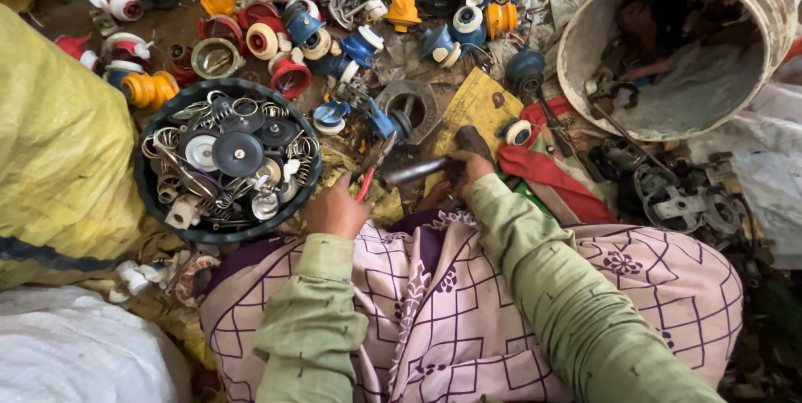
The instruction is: The person sits on the floor and uses a hammer and pliers to disassemble and adjust small mechanical parts. They repeatedly strike components, remove pieces, and place them into a nearby container.
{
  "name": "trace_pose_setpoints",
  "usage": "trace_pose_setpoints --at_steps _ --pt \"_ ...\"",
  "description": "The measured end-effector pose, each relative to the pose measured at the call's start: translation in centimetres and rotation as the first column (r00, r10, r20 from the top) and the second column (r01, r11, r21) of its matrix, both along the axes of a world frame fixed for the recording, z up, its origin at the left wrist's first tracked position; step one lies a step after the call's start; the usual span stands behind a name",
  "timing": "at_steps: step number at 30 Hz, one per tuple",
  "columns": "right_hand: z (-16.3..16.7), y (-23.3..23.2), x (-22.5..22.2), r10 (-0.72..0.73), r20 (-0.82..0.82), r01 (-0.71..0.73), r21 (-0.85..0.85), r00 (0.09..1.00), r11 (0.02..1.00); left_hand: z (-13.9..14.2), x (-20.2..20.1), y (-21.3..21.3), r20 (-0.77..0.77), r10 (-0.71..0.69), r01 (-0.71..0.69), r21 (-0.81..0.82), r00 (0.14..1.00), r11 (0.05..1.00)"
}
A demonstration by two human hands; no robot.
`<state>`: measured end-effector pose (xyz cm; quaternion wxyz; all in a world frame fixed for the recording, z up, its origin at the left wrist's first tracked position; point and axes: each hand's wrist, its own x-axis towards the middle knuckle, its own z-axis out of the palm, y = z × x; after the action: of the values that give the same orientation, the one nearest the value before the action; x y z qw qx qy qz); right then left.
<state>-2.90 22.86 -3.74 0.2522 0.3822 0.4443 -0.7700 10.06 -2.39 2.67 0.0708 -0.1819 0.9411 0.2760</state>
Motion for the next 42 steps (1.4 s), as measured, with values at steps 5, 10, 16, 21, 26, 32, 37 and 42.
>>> trace_pose_setpoints --at_steps 5,10,16,21,26,32,37,42 --pt "-0.2 2.4 -0.2 0.371 -0.146 -0.284 0.414 0.917 0.865 -0.4 0.1 -1.2 0.046 0.009 -0.011 0.061 0.999 0.998" --pt "-0.2 4.5 1.4 0.870 0.098 -0.286 0.957 0.484 0.052 -0.1 0.4 -1.6 0.061 0.022 -0.030 0.138 0.998 0.990" --pt "2.7 1.6 2.0 0.831 0.437 -0.177 0.899 0.343 -0.400 1.0 0.9 -2.8 0.024 0.070 -0.073 0.174 0.997 0.982" --pt "3.9 -3.9 -2.4 0.944 0.245 0.135 0.951 0.223 -0.278 1.0 -0.1 -3.5 -0.149 0.239 -0.171 0.365 0.960 0.915" --pt "2.2 -11.4 -6.2 0.921 0.390 0.294 0.881 -0.002 -0.372 -0.1 -1.5 -4.4 -0.299 0.421 -0.192 0.572 0.856 0.797" --pt "1.8 -16.0 -10.4 0.780 0.612 0.217 0.785 -0.127 -0.581 -1.5 -3.1 -5.3 -0.300 0.512 -0.166 0.715 0.805 0.679" --pt "1.3 -15.5 -10.9 0.818 0.566 0.279 0.806 -0.102 -0.523 -2.4 -3.8 -5.5 -0.374 0.427 -0.148 0.585 0.823 0.798" --pt "0.7 -15.5 -11.3 0.822 0.569 0.189 0.807 0.004 -0.559 -2.3 -3.9 -5.7 -0.279 0.352 -0.169 0.518 0.894 0.839"
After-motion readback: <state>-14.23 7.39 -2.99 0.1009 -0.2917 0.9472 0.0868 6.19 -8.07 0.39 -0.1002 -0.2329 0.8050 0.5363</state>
